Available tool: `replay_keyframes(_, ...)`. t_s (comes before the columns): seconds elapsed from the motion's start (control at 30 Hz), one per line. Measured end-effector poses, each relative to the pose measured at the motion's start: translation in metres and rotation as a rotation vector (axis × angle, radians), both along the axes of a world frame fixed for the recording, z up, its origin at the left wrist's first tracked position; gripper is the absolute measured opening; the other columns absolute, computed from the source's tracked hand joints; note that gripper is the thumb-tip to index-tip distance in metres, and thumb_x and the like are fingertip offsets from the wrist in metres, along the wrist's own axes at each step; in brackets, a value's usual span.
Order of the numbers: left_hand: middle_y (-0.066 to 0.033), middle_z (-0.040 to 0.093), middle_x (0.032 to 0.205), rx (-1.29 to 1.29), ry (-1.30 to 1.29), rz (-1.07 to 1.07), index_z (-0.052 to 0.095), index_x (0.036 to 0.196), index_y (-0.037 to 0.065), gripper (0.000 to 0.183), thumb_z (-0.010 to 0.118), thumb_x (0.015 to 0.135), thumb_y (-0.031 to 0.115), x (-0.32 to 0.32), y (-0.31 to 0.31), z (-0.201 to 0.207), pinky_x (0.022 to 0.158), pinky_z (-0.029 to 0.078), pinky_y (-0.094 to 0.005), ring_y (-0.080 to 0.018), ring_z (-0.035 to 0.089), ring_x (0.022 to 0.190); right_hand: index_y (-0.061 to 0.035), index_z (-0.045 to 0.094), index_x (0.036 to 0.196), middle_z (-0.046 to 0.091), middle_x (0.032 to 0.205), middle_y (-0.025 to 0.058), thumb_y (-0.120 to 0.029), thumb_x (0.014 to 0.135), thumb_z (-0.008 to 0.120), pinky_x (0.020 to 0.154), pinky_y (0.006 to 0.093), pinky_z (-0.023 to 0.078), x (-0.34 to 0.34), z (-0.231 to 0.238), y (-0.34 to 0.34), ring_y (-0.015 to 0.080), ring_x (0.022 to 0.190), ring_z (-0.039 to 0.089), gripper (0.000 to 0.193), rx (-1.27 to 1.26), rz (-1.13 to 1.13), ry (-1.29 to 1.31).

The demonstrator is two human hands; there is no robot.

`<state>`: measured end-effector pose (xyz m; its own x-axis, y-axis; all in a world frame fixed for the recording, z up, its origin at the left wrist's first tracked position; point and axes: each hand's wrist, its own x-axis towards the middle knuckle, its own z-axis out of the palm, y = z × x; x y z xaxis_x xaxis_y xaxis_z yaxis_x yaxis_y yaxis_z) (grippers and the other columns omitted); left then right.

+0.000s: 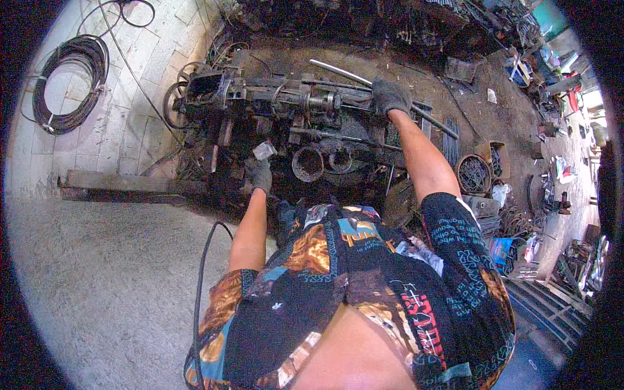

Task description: Operating a metal rod bending or processing machine on a fabrication floor.

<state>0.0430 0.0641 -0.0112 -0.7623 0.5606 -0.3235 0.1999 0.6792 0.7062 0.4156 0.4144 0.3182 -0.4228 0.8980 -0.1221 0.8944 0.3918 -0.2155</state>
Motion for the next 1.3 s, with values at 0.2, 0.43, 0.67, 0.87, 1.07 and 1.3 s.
replay_keyframes(0.2,-0.0263,0.043,0.142,-0.021,0.086,-0.081,0.04,0.141,-0.001,0.059,0.044,0.098,0.039,0.008,0.006,0.03,0.114,0.024,-0.0467,-0.0406,0.037,0.135,-0.0137,0.067,0.11,0.066,0.118,0.0159,-0.037,0.096,0.035,0.09,0.0527,0.048,0.003,-0.003,0.003,0.0381,0.109,0.061,0.042,-0.011,-0.084,-0.014)
replay_keyframes(0.43,-0.0283,0.05,0.133,-0.153,0.064,-0.251,0.051,0.128,0.0,0.048,0.043,0.098,0.037,0.021,0.004,0.054,0.106,0.033,-0.0474,-0.0423,0.044,0.126,-0.0071,0.07,0.106,0.065,0.115,0.021,-0.043,0.1,0.026,0.094,0.0517,0.045,0.005,-0.006,0.004,0.0423,0.105,0.062,0.057,-0.065,-0.126,0.072)
replay_keyframes(0.67,-0.0253,0.052,0.131,0.106,0.158,-0.201,0.048,0.129,0.0,0.048,0.049,0.096,0.035,0.01,-0.002,0.024,0.102,0.038,-0.046,-0.0398,0.046,0.126,-0.0119,0.067,0.109,0.067,0.113,0.0185,-0.035,0.096,0.036,0.089,0.0524,0.049,0.011,0.005,0.002,0.0402,0.103,0.064,0.041,0.031,-0.051,-0.038)
replay_keyframes(0.87,-0.0206,0.055,0.128,0.065,0.044,-0.147,0.048,0.128,0.001,0.049,0.053,0.095,0.036,0.016,0.0,0.046,0.101,0.039,-0.043,-0.0349,0.048,0.126,-0.0089,0.065,0.111,0.068,0.106,0.0213,-0.026,0.084,0.057,0.086,0.0522,0.051,0.01,0.003,0.005,0.0415,0.1,0.065,0.033,0.034,-0.033,-0.065)
replay_keyframes(1.07,-0.0093,0.059,0.124,0.081,-0.029,-0.208,0.053,0.13,0.005,0.044,0.048,0.101,0.037,0.029,-0.004,0.065,0.098,0.041,-0.0383,-0.0247,0.054,0.11,-0.0133,0.065,0.11,0.066,0.117,0.0176,-0.036,0.095,0.036,0.09,0.052,0.049,0.011,-0.003,0.007,0.039,0.106,0.063,0.04,0.03,-0.027,-0.106)
replay_keyframes(1.3,-0.0056,0.06,0.115,0.085,-0.02,-0.104,0.056,0.123,0.006,0.039,0.052,0.099,0.036,0.028,0.003,0.058,0.09,0.044,-0.0355,-0.0184,0.054,0.099,-0.0073,0.068,0.106,0.068,0.107,0.0202,-0.028,0.091,0.05,0.085,0.0515,0.051,0.014,0.002,0.006,0.0396,0.1,0.065,0.032,0.054,-0.03,-0.034)
